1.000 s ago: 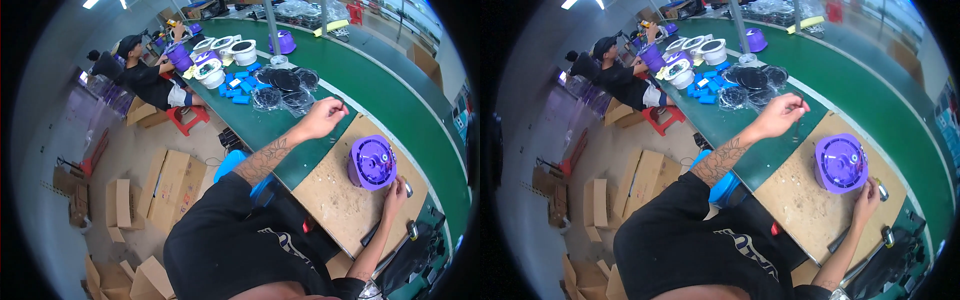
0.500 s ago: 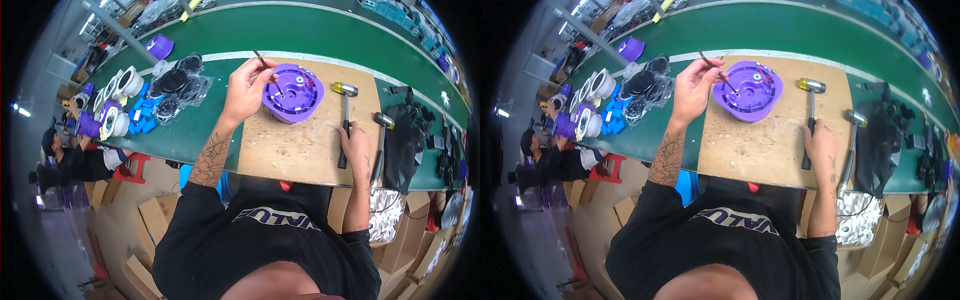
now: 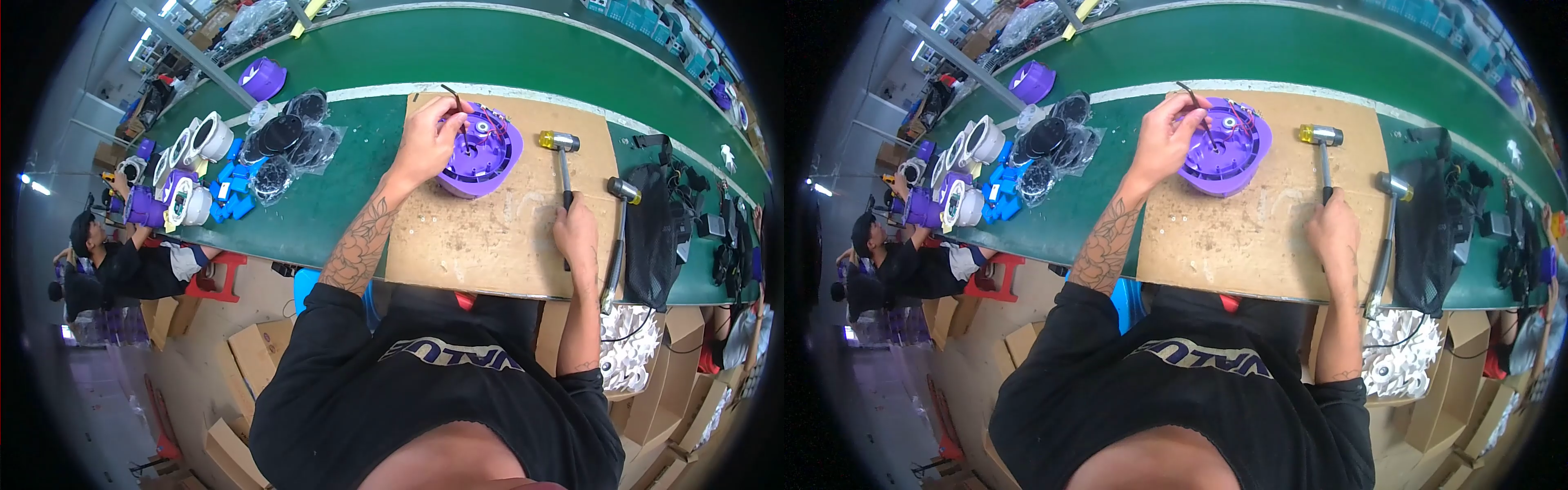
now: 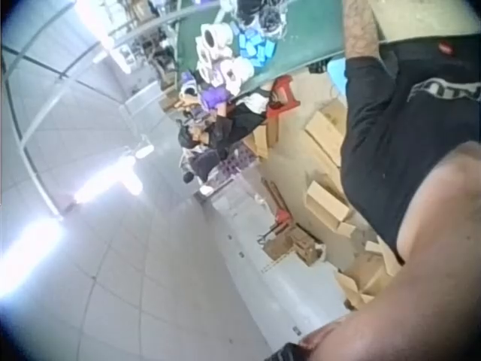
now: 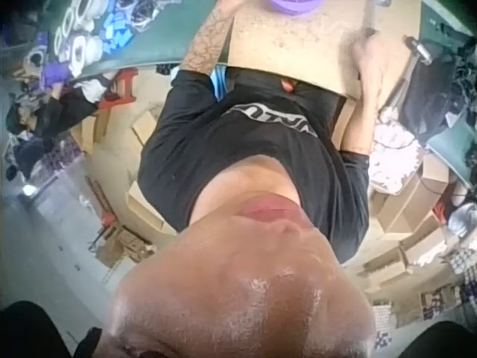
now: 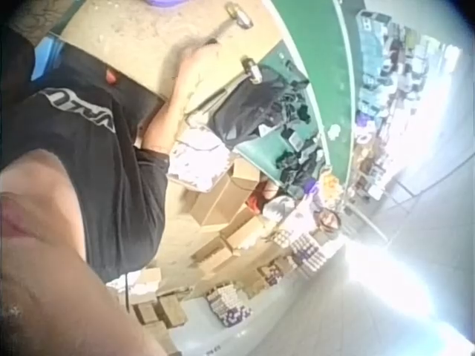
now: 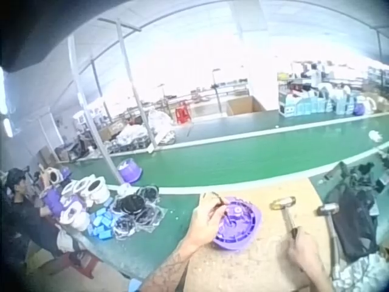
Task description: The person assembles small plastic fans by fitting purple fan housings, white fan blades, circuit boards, and wiring components together, then securing them with a hammer and an Allen key.
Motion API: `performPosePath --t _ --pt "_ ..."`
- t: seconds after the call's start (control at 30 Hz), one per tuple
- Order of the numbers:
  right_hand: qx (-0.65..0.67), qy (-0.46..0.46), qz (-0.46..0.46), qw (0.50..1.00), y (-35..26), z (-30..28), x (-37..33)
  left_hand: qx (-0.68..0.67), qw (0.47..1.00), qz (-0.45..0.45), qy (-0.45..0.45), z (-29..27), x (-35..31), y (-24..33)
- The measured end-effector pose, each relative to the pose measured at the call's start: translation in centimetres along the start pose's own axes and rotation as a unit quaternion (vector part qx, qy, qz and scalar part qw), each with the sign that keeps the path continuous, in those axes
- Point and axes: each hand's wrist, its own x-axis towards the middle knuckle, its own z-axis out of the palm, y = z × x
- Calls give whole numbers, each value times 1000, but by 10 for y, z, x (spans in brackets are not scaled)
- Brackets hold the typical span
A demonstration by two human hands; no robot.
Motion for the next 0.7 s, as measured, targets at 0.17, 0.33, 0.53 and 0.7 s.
performPosePath --t 0.17,0.33,0.53,0.7 --pt "122 43 -19 991 12 -4 2 -51 998 -38 -5 2 -3 0" --pt "220 13 -12 975 -13 -44 -7 -9 999 -12 -29 0 -6 -7" --pt "190 42 -149 969 -68 -92 -25 23 999 17 -20 4 -9 1" --pt "107 35 -312 943 -91 -105 -32 -5 1000 24 -16 2 -8 -10"
